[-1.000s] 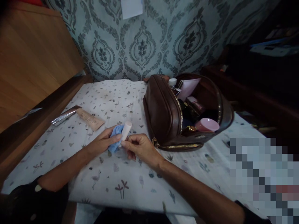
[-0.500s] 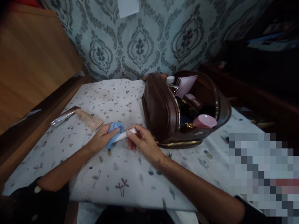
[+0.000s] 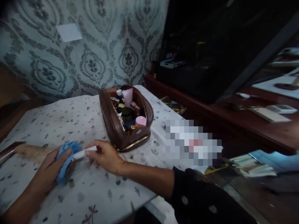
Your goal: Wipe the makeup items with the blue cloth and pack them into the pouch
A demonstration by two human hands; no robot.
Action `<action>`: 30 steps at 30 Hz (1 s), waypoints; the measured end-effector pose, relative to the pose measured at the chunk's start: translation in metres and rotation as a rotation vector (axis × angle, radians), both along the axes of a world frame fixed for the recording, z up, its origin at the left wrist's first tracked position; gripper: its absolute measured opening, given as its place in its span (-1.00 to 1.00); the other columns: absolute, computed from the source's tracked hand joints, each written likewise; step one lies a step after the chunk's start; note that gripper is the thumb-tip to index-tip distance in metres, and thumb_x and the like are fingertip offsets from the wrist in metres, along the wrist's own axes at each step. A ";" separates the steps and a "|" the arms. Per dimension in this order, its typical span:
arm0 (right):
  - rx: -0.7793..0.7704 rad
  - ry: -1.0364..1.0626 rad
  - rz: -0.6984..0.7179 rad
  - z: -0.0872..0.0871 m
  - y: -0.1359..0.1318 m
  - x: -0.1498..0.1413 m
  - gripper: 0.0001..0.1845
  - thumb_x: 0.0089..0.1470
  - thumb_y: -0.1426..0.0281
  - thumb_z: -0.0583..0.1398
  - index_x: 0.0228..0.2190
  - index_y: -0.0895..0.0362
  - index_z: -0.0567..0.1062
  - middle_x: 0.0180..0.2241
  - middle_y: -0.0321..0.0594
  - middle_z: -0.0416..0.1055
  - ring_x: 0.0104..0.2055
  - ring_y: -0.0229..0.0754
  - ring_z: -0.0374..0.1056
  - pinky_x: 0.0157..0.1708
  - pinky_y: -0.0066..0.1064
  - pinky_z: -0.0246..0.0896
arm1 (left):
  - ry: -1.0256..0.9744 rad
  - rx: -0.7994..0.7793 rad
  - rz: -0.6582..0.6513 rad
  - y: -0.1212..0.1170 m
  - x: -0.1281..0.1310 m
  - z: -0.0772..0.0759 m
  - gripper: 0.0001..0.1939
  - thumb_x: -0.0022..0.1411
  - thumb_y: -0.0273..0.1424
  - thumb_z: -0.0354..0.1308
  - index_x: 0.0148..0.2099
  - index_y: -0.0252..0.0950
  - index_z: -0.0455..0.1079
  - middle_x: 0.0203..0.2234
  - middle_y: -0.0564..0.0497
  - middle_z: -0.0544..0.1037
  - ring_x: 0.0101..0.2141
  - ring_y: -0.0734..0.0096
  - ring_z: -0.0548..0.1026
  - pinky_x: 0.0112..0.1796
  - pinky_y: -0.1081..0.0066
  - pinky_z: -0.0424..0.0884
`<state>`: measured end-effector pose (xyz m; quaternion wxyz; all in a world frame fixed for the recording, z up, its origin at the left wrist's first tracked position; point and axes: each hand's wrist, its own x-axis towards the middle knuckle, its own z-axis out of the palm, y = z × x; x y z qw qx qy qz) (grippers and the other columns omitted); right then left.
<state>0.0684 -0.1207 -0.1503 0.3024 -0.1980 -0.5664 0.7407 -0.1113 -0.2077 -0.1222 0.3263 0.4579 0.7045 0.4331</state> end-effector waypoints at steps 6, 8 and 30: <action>-0.078 -0.060 0.042 0.004 0.002 0.003 -0.59 0.06 0.04 0.30 -0.40 0.15 0.42 -0.59 -0.44 0.36 -0.69 -0.43 0.22 -0.70 -0.58 0.03 | 0.221 0.152 0.054 -0.001 0.004 -0.001 -0.57 0.24 0.00 0.13 -0.45 -0.24 0.31 -0.63 0.10 0.33 -0.56 0.45 0.27 -0.58 0.52 0.24; -0.131 -0.089 0.066 0.005 0.001 0.003 -0.62 0.14 0.08 0.27 -0.41 0.15 0.40 -0.64 -0.47 0.34 -0.72 -0.45 0.18 -0.69 -0.59 0.01 | 0.229 0.140 0.117 -0.002 0.006 -0.001 -0.55 0.23 0.02 0.13 -0.47 -0.24 0.28 -0.65 0.11 0.32 -0.59 0.46 0.26 -0.59 0.52 0.22; 0.057 -0.032 -0.083 0.010 -0.008 0.006 -0.89 0.14 0.47 0.18 -0.30 0.09 0.31 -0.55 -0.49 0.29 -0.67 -0.44 0.22 -0.68 -0.65 0.05 | -0.031 0.108 0.414 0.002 0.013 -0.010 -0.37 -0.12 0.19 0.34 -0.25 -0.26 0.48 -0.51 0.06 0.51 -0.44 0.36 0.44 -0.49 0.52 0.37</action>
